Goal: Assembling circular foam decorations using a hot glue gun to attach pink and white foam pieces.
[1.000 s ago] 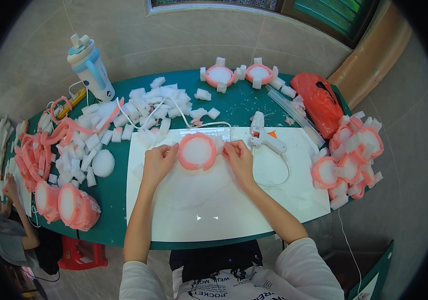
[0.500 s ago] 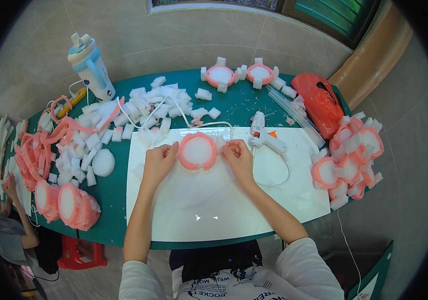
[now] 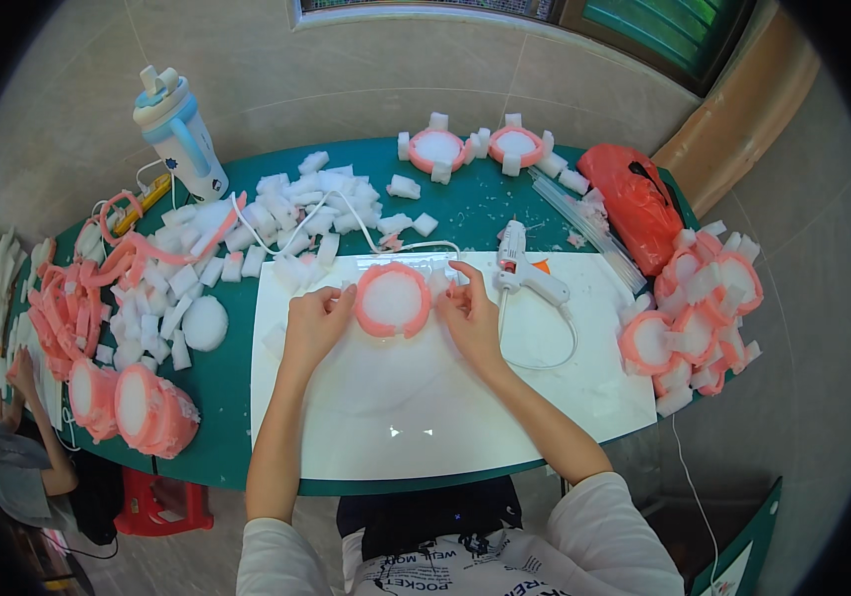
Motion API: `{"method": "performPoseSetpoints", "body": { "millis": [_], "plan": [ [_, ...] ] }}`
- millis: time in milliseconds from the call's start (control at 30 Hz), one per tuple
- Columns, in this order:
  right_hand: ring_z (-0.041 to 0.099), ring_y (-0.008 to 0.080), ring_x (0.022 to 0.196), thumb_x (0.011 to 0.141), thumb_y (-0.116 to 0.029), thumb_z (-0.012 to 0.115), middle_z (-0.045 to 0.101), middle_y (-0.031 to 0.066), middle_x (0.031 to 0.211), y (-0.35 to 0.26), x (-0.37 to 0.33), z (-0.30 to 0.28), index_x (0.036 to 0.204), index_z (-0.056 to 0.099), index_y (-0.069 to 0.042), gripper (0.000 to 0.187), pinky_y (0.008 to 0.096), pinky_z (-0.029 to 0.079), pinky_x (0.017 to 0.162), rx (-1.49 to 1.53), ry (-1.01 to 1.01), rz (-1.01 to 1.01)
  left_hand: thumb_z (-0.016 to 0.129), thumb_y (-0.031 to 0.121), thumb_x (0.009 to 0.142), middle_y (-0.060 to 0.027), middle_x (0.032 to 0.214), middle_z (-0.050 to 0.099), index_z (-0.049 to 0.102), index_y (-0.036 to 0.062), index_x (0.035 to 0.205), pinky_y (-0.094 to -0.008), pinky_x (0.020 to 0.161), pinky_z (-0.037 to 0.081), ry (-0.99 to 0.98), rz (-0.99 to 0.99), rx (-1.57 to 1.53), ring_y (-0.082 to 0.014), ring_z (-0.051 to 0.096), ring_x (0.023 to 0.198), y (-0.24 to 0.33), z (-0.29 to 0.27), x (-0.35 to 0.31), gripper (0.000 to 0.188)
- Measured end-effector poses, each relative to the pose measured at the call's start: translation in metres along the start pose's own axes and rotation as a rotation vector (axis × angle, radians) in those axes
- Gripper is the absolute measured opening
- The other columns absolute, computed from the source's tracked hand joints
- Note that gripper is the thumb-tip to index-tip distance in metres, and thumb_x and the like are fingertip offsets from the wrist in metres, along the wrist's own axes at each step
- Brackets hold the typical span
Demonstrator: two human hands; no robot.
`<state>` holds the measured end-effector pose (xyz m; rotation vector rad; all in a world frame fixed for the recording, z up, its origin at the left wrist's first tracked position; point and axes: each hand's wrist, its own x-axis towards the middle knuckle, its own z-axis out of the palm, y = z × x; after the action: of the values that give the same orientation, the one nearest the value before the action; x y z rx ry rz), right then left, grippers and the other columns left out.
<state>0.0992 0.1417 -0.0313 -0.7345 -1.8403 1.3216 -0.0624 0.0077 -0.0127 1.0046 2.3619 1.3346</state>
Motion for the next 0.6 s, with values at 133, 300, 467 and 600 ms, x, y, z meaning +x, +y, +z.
{"method": "performPoseSetpoints", "body": {
  "millis": [133, 300, 467, 600],
  "plan": [
    [0.057, 0.0125, 0.071, 0.077, -0.005, 0.056, 0.058, 0.0098, 0.079, -0.0086, -0.0010, -0.0005, 0.113, 0.048, -0.007, 0.037, 0.0238, 0.047, 0.066, -0.067, -0.045, -0.023, 0.056, 0.034, 0.079, -0.0116, 0.049, 0.054, 0.062, -0.0065, 0.076, -0.0289, 0.045, 0.037, -0.005, 0.000, -0.005, -0.0166, 0.048, 0.042, 0.0004, 0.0003, -0.0001, 0.041],
    [0.057, 0.0129, 0.071, 0.077, -0.003, 0.056, 0.058, 0.0101, 0.079, -0.0047, -0.0017, 0.0008, 0.112, 0.049, -0.006, 0.036, 0.0239, 0.048, 0.068, -0.057, -0.034, -0.043, 0.056, 0.034, 0.079, -0.0119, 0.050, 0.054, 0.062, -0.0064, 0.077, -0.0287, 0.046, 0.038, -0.003, -0.010, -0.001, -0.0166, 0.049, 0.043, -0.0014, 0.0006, 0.0001, 0.041],
    [0.058, 0.0133, 0.072, 0.076, -0.003, 0.056, 0.058, 0.0105, 0.079, -0.0006, -0.0014, 0.0006, 0.112, 0.048, -0.006, 0.037, 0.0239, 0.048, 0.067, -0.039, -0.030, -0.045, 0.056, 0.036, 0.079, -0.0116, 0.051, 0.055, 0.063, -0.0067, 0.079, -0.0287, 0.046, 0.038, -0.006, -0.026, -0.004, -0.0163, 0.049, 0.043, -0.0006, 0.0011, 0.0004, 0.043],
    [0.053, 0.0091, 0.074, 0.074, 0.001, 0.055, 0.054, 0.0045, 0.082, 0.0006, -0.0013, 0.0003, 0.116, 0.046, -0.009, 0.044, 0.0201, 0.044, 0.068, -0.016, -0.057, 0.034, 0.056, 0.037, 0.079, -0.0117, 0.051, 0.055, 0.063, -0.0067, 0.080, -0.0283, 0.046, 0.038, -0.009, -0.051, -0.003, -0.0158, 0.050, 0.044, 0.0022, 0.0006, -0.0008, 0.044]
  ]
}}
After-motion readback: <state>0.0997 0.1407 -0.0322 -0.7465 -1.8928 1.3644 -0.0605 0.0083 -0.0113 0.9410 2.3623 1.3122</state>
